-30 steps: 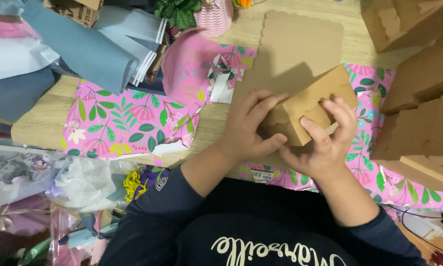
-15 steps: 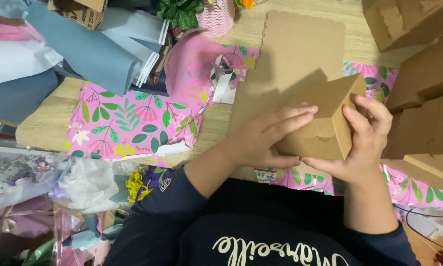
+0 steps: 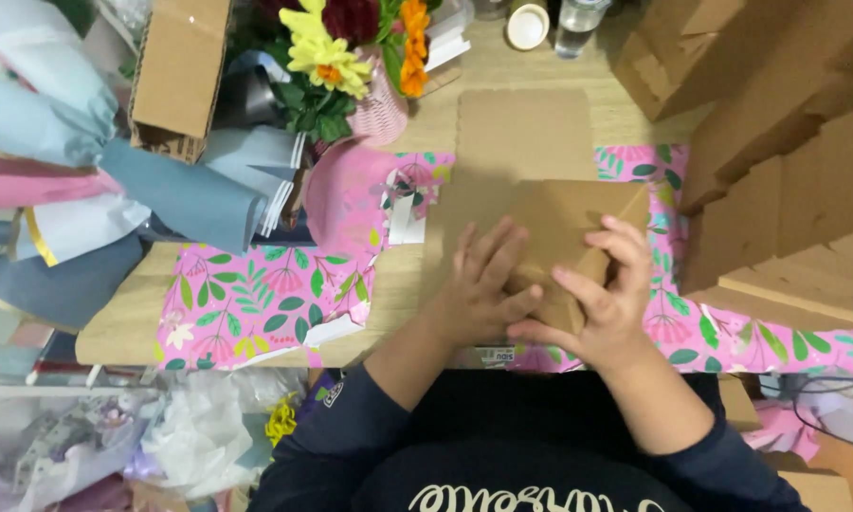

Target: Folding and assembling a cardboard box from a flat template on a work table.

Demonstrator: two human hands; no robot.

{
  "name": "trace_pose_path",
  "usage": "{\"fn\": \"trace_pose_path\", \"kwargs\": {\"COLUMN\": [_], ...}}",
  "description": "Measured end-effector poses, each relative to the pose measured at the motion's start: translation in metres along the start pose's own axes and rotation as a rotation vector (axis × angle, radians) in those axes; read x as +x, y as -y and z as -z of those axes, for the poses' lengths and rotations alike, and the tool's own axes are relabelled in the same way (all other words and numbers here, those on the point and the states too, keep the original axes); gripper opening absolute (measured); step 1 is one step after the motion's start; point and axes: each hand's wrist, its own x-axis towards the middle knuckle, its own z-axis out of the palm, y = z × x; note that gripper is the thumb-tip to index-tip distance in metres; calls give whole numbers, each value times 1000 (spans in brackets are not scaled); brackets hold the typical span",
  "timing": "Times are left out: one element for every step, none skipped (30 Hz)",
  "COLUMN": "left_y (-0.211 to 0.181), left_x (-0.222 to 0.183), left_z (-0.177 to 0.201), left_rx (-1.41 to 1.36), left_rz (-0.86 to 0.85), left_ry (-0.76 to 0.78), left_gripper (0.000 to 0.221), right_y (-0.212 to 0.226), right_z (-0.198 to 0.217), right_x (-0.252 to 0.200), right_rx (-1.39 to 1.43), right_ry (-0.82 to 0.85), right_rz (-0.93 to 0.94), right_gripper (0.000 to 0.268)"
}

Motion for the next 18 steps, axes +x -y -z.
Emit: {"fn": "trace_pose_path", "kwargs": {"left_y": [-3, -6, -7, -8, -9, -3, 0, 5, 1, -2, -5, 5, 10, 16, 11, 7, 1, 3], "left_x": [3, 6, 2, -2, -7, -17, -30, -43, -39, -35, -31, -35, -42, -49, -37, -24, -13, -13], "left_z": [4, 9, 11, 12, 15, 12, 12, 11, 17, 23, 30, 26, 23, 20, 27, 35, 41, 39], "left_rx": [38, 76, 71, 90, 109, 105, 91, 77, 76, -42, -160, -162, -147, -132, -133, -94, -58, -61], "left_rz": [26, 52, 35, 44, 56, 43, 9, -25, -30, -8, 16, 11, -83, -178, -175, -281, -382, -376], "left_ry": [10, 19, 11, 15, 22, 17, 5, -6, -9, -10, -9, -9, -44, -80, -80, 13, 105, 100], "left_gripper": [58, 50, 50, 50, 51, 51, 51, 52, 52, 45, 47, 47, 44, 52, 52, 60, 72, 72], "right_y": [8, 15, 17, 19, 22, 16, 12, 8, 11, 15, 20, 16, 14, 13, 10, 6, 4, 14], "right_z": [-2, -4, -2, -1, -1, 8, 16, 24, 38, 51, 64, 69, 76, 82, 82, 82, 84, 80], "right_x": [0, -1, -5, -8, -13, -16, -20, -24, -19, -14, -11, -8, -9, -9, -37, -65, -94, -100], "right_rx": [-6, -13, -27, -28, -26, -36, -82, -129, -133, -157, -180, -183, -32, 119, 119, 333, 543, 540], "right_ry": [-40, -81, -90, -75, -57, -65, -5, 56, 53, 25, -3, -6, -85, -164, -162, -73, 23, 29], "right_rz": [-30, -58, -49, -34, -24, -18, 48, 115, 117, 33, -54, -54, -111, -168, -169, -291, -416, -420], "right_gripper": [84, 86, 86, 87, 89, 89, 71, 54, 54, 79, 104, 104, 110, 117, 117, 114, 115, 115]}}
